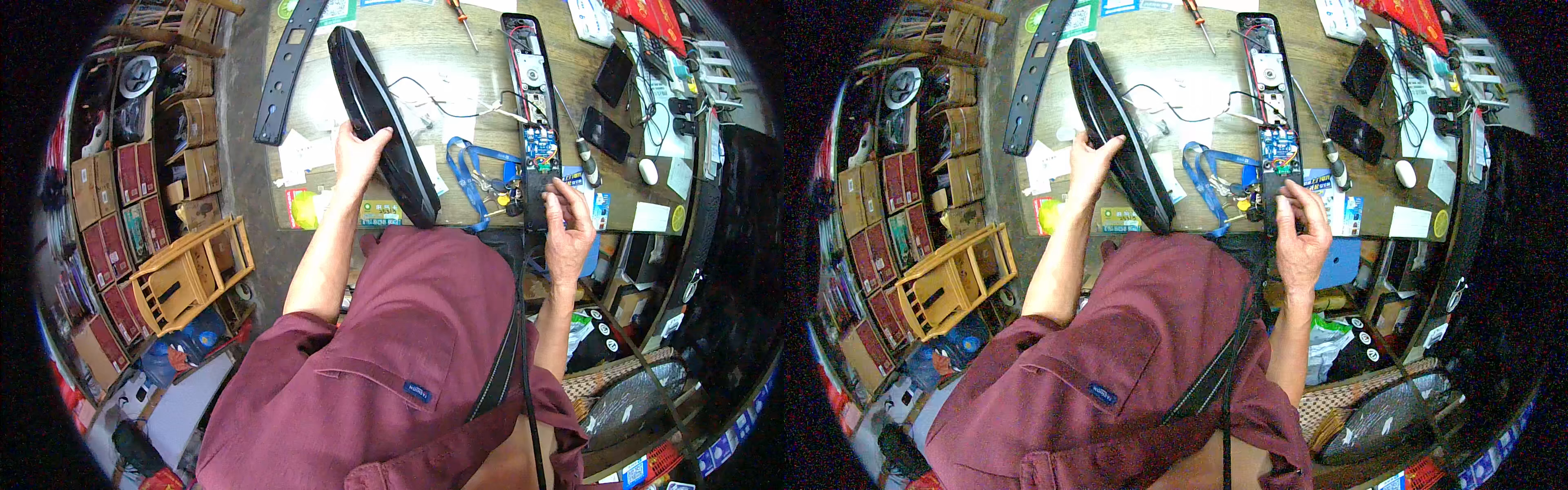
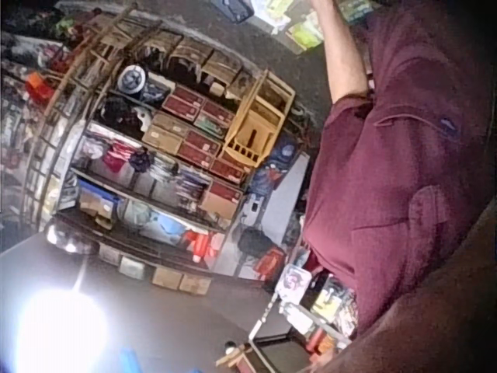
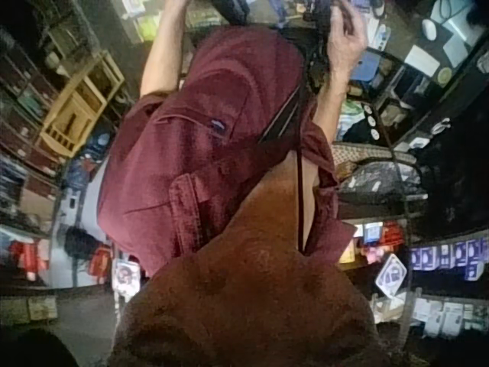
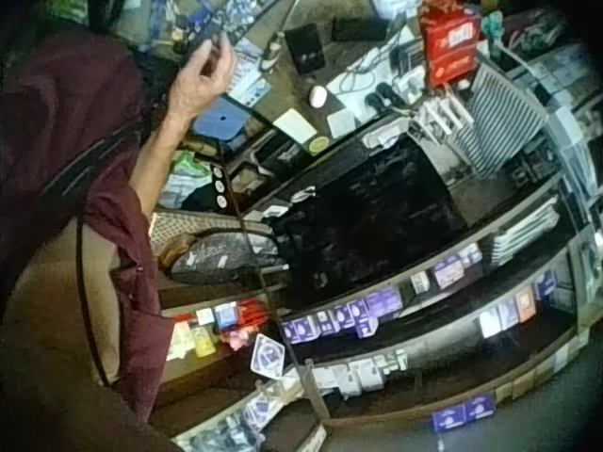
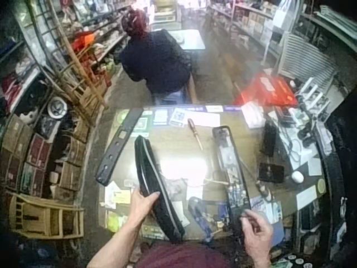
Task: The person uses a screwdriver to remove and reinstall a small cylindrical component inside a disassembled electronic device. They handle the component, align it, and secure it with screws while the device remains open on the workbench.
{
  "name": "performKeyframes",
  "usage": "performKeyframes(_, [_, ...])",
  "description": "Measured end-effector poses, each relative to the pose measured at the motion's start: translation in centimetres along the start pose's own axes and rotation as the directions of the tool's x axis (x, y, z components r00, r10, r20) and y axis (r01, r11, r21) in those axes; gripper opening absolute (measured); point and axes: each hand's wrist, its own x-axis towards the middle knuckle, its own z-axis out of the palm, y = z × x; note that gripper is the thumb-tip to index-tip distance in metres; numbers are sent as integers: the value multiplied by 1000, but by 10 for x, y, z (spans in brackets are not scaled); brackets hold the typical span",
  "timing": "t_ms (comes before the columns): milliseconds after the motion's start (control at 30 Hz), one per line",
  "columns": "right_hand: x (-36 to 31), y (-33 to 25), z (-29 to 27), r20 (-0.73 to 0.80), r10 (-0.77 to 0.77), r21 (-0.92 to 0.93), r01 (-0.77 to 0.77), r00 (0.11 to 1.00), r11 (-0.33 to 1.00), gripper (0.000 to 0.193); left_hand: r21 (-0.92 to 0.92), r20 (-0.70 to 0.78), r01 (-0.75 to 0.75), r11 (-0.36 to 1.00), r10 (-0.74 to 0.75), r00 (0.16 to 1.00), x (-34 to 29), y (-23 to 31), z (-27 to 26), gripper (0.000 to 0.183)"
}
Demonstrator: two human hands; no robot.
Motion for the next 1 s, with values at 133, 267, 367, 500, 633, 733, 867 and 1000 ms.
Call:
performKeyframes(133, [2, -16, 10, 145, -54, -5, 55, 988, 998, 26, -91, 64, 114, 989, -109, 992, 2, -6, -16, 35])
performKeyframes(267, [3, -22, 16, 198, -50, -22, 55, 979, 998, 24, -204, 147, 192, 960, -164, 975, 2, 1, -31, 33])
performKeyframes(367, [2, -22, 20, 234, -43, -48, 56, 971, 997, 23, -171, 141, 197, 966, -174, 975, 0, 8, -33, 29])
performKeyframes(500, [3, -20, 27, 271, -48, -31, 59, 961, 998, 23, -138, 106, 177, 974, -163, 981, 2, 15, -27, 29])
performKeyframes(633, [4, -17, 29, 307, -45, -54, 64, 951, 996, 23, -95, 35, 92, 991, -89, 995, 4, 16, -14, 33])
performKeyframes(733, [3, -15, 29, 324, -26, -62, 48, 946, 997, 23, -37, 23, 69, 997, -68, 997, 6, 17, -8, 35])
performKeyframes(867, [3, -13, 30, 337, -21, -69, 47, 941, 997, 22, 69, -11, 12, 998, -11, 1000, 6, 15, 1, 35])
performKeyframes(1000, [3, -14, 33, 333, 1, -75, 26, 943, 997, 22, 136, -75, 37, 990, -27, 997, 5, 11, 6, 44])
